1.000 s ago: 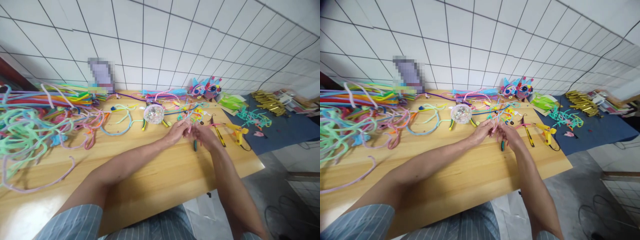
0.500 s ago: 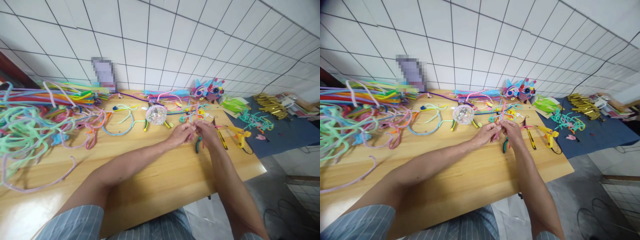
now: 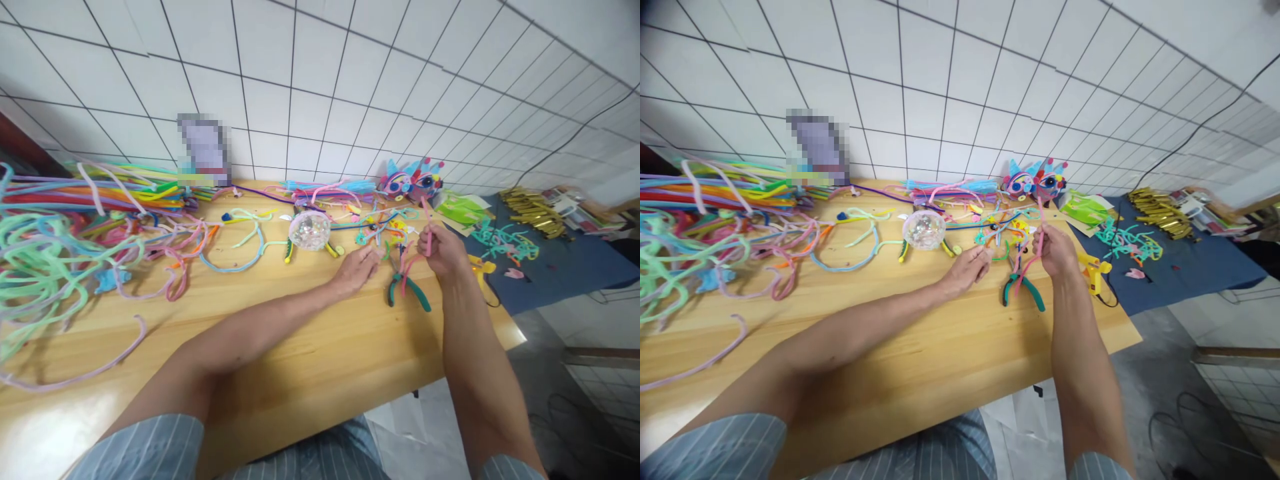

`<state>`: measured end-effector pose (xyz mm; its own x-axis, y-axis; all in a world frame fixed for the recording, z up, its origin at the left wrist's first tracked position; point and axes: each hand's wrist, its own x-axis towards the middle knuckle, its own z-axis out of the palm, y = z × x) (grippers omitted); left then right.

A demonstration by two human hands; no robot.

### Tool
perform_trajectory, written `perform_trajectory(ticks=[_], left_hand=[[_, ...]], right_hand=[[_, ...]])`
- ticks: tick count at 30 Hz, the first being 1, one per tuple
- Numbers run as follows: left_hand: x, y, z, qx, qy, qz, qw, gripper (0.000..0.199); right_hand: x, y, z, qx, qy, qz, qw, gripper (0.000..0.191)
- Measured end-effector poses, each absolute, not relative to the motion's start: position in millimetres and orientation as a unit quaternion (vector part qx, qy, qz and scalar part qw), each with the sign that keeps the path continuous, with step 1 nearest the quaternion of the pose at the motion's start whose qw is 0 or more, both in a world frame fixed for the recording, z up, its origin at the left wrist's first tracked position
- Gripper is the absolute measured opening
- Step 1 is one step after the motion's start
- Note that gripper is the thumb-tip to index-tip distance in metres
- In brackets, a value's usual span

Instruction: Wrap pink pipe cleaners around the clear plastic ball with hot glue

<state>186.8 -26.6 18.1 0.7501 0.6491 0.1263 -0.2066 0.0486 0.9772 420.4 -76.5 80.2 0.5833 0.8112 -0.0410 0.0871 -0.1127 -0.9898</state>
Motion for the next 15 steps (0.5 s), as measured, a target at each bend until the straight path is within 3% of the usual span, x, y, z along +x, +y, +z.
perform_trajectory(ticks=[8, 12, 15], left_hand=[[197, -9, 26, 0.536, 0.173, 0.330, 0.757, 0.050], [198, -10, 34, 0.509, 0.153, 0.303, 0.791, 0.044], [196, -16, 40, 0.467, 0.117, 0.287, 0.828, 0.043]], right_hand=[[417, -89, 89, -0.826, -0.354, 0.107, 0.425, 0.031], [377, -116, 98, -0.814, -0.406, -0.007, 0.417, 0.024], [343, -134, 101, -0.764, -0.453, -0.023, 0.460, 0.026]])
